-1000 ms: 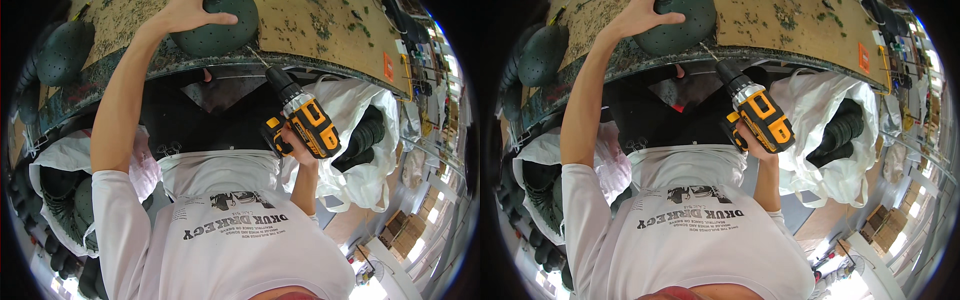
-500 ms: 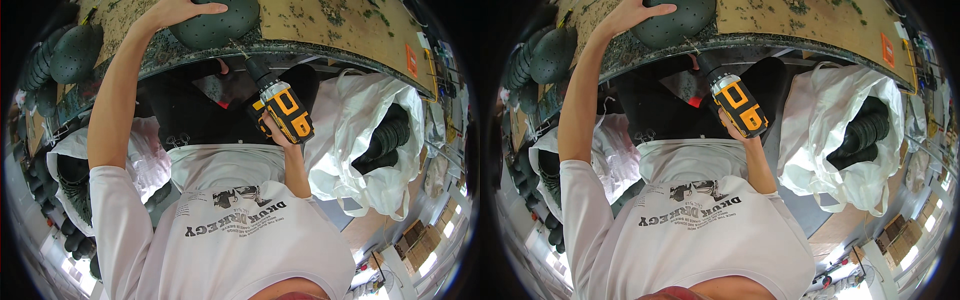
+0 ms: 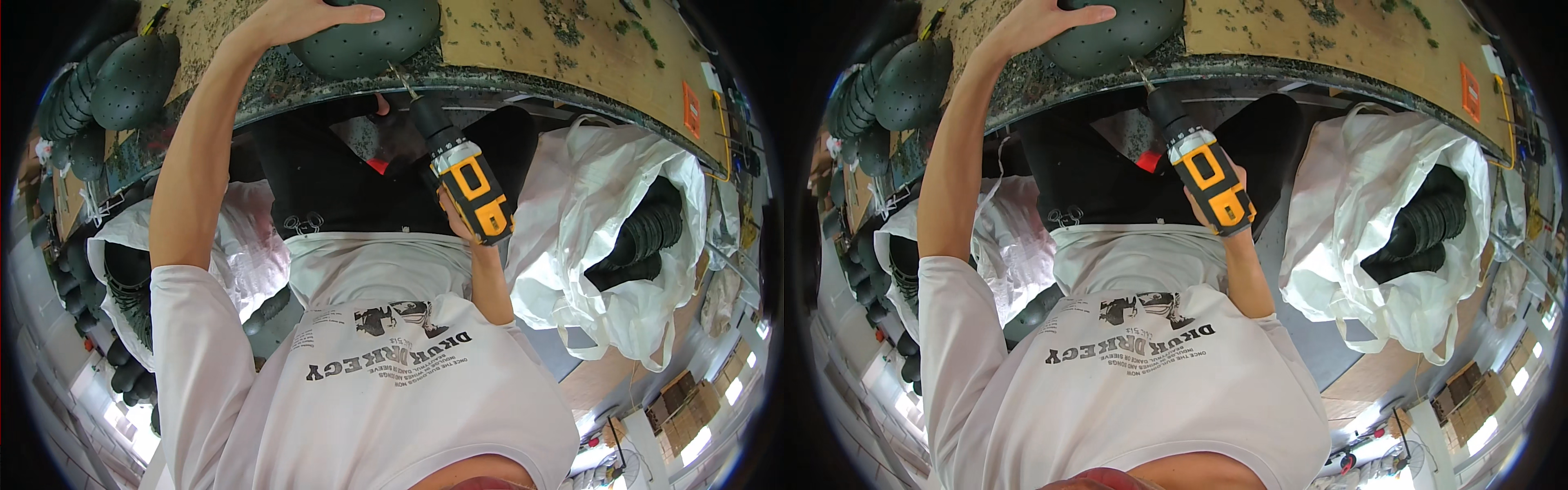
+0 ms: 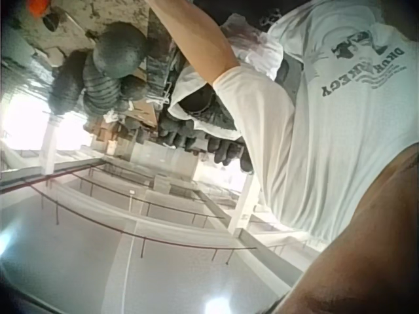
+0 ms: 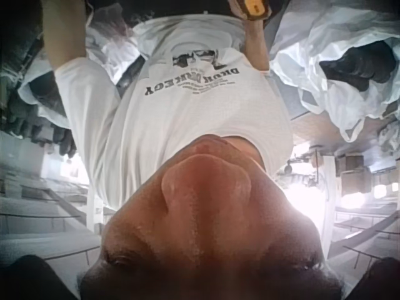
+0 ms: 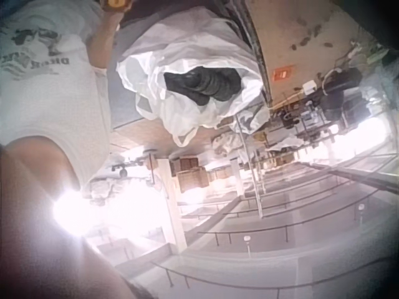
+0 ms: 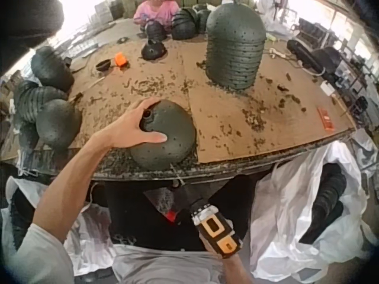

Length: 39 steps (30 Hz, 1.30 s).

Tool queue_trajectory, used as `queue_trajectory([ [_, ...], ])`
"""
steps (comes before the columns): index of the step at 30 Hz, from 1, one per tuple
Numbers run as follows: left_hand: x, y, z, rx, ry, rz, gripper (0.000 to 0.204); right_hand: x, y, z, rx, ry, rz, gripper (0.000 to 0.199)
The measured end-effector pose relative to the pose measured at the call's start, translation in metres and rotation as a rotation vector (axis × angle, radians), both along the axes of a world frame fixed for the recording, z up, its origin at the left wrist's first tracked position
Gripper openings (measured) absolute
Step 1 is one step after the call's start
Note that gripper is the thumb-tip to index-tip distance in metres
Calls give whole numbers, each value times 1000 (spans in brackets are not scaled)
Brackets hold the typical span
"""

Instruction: Drill holes into green plastic spherical shells using a power drill.

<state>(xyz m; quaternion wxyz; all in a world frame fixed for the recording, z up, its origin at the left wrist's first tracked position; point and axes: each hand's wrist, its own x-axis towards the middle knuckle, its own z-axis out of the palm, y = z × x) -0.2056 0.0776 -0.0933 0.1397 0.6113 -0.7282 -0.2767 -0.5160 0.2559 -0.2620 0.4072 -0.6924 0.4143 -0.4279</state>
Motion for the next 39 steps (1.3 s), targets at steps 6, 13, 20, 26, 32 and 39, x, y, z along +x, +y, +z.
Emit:
queue_trajectory([
  [6, 0, 0, 6, 26, 2, 18, 106, 6, -5, 14, 148, -34, 4, 27],
  [13, -3, 11, 8, 65, 17, 9, 104, 34, -49, 17, 124, -91, 124, 39],
  [20, 4, 4, -2, -47, 19, -7, 101, 16, -15, 27, 219, -56, 39, 30],
  [26, -1, 13, -11, -117, 179, -7, 99, -43, 13, 31, -95, 350, -67, 40],
  [32, 14, 12, -63, -626, 316, 263, 36, -41, -104, 105, -20, -264, -162, 14],
  [39, 14, 10, -42, -653, 222, 292, 32, -20, -196, 81, -148, -346, -119, 17],
])
